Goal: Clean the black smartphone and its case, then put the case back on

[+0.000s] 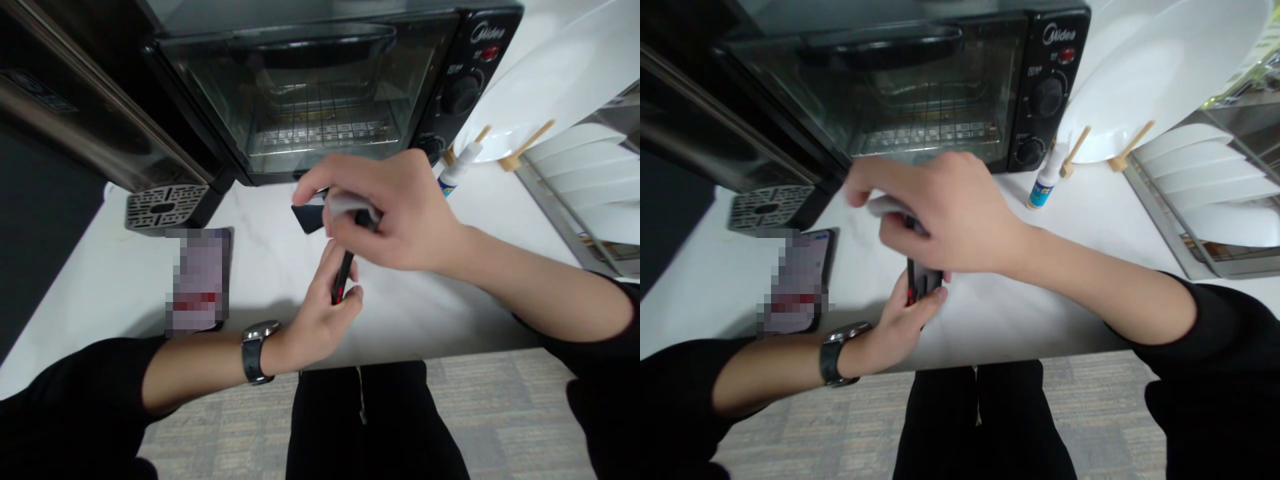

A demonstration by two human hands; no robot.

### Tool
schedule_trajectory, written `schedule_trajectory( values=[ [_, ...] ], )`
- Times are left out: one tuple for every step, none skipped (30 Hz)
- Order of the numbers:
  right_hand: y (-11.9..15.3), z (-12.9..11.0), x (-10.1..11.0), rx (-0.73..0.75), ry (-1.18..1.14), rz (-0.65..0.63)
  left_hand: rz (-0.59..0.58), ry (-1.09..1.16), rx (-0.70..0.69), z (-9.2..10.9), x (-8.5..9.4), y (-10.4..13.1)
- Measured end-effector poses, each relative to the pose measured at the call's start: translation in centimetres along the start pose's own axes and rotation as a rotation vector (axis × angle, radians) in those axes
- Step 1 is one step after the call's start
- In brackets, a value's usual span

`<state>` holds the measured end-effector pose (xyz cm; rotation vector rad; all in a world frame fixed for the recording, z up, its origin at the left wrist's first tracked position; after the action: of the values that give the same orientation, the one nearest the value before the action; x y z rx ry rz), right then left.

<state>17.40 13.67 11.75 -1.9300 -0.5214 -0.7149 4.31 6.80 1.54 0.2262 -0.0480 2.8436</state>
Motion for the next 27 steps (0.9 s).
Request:
schedule_trajectory(
  values=[
    [0.1,1.1,-0.1,-0.053,0.014,0.024,-0.01,-0.023,-0.034,0.1,-0.1,-0.1],
    [0.4,2.3,-0.4,-0.091,0.034,0.028,-0.031,-0.051,-0.067,0.1,-0.2,-0.1],
    [0.7,3.5,-0.8,-0.118,0.054,0.021,-0.055,-0.077,-0.094,0.1,-0.4,-0.2],
    [1.1,4.5,-1.2,-0.137,0.074,0.023,-0.075,-0.094,-0.109,0.1,-0.5,-0.2],
    [1.6,5.4,-1.7,-0.151,0.094,0.044,-0.09,-0.104,-0.113,0.0,-0.6,-0.2],
    [2.1,6.1,-2.0,-0.157,0.101,0.092,-0.097,-0.106,-0.112,-0.1,-0.7,-0.2],
    [2.5,6.6,-2.3,-0.164,0.093,0.17,-0.094,-0.097,-0.114,-0.1,-0.7,-0.2],
    [2.9,6.9,-2.5,-0.183,0.077,0.272,-0.091,-0.083,-0.124,0.0,-0.7,-0.1],
    [3.3,7.1,-2.7,-0.212,0.059,0.373,-0.091,-0.069,-0.136,0.0,-0.7,-0.1],
    [3.6,7.3,-2.9,-0.251,0.037,0.463,-0.095,-0.055,-0.144,0.1,-0.7,0.0],
    [3.8,7.4,-3.2,-0.294,0.018,0.532,-0.098,-0.044,-0.147,0.2,-0.7,0.1],
    [4.0,7.5,-3.5,-0.334,0.001,0.58,-0.094,-0.036,-0.143,0.3,-0.7,0.1],
    [4.2,7.6,-3.9,-0.367,-0.016,0.605,-0.08,-0.032,-0.133,0.3,-0.6,0.0],
    [4.4,7.7,-4.2,-0.388,-0.031,0.616,-0.059,-0.034,-0.126,0.3,-0.5,0.0],
    [4.7,7.8,-4.5,-0.399,-0.051,0.619,-0.038,-0.042,-0.127,0.3,-0.4,-0.1],
    [5.1,7.9,-4.7,-0.406,-0.075,0.613,-0.031,-0.057,-0.138,0.3,-0.4,-0.2],
    [5.6,8.1,-4.8,-0.411,-0.105,0.591,-0.039,-0.076,-0.154,0.3,-0.4,-0.3],
    [6.1,8.2,-4.9,-0.416,-0.138,0.557,-0.061,-0.098,-0.172,0.3,-0.5,-0.4],
    [6.6,8.2,-4.8,-0.42,-0.166,0.509,-0.089,-0.118,-0.188,0.3,-0.5,-0.5],
    [7.1,8.1,-4.6,-0.42,-0.177,0.455,-0.113,-0.133,-0.199,0.3,-0.6,-0.6],
    [7.4,7.9,-4.3,-0.411,-0.159,0.402,-0.127,-0.141,-0.205,0.3,-0.6,-0.7],
    [7.6,7.4,-4.0,-0.388,-0.113,0.35,-0.128,-0.143,-0.208,0.3,-0.6,-0.8],
    [7.7,6.7,-3.7,-0.354,-0.06,0.296,-0.114,-0.144,-0.207,0.3,-0.6,-0.9],
    [7.7,5.9,-3.5,-0.313,-0.012,0.243,-0.089,-0.147,-0.202,0.2,-0.6,-1.0],
    [7.6,4.8,-3.6,-0.265,0.02,0.188,-0.061,-0.153,-0.183,0.1,-0.6,-1.0],
    [7.5,3.5,-3.8,-0.2,0.032,0.124,-0.034,-0.165,-0.135,-0.2,-0.7,-1.0],
    [7.5,2.1,-4.2,-0.12,0.03,0.05,-0.009,-0.181,-0.061,-0.6,-0.7,-0.8]
  ],
)
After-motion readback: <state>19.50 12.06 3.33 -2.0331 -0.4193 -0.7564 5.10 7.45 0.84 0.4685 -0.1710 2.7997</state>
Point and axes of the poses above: each hand's wrist, its own y-axis away from the middle knuckle, its own x-axis out of the back of the hand, z = x × y, the point moved 3 cm from there along -y, towards the middle knuckle, and after that the axes turned 8 degrees about x, right-handed, at the moved point
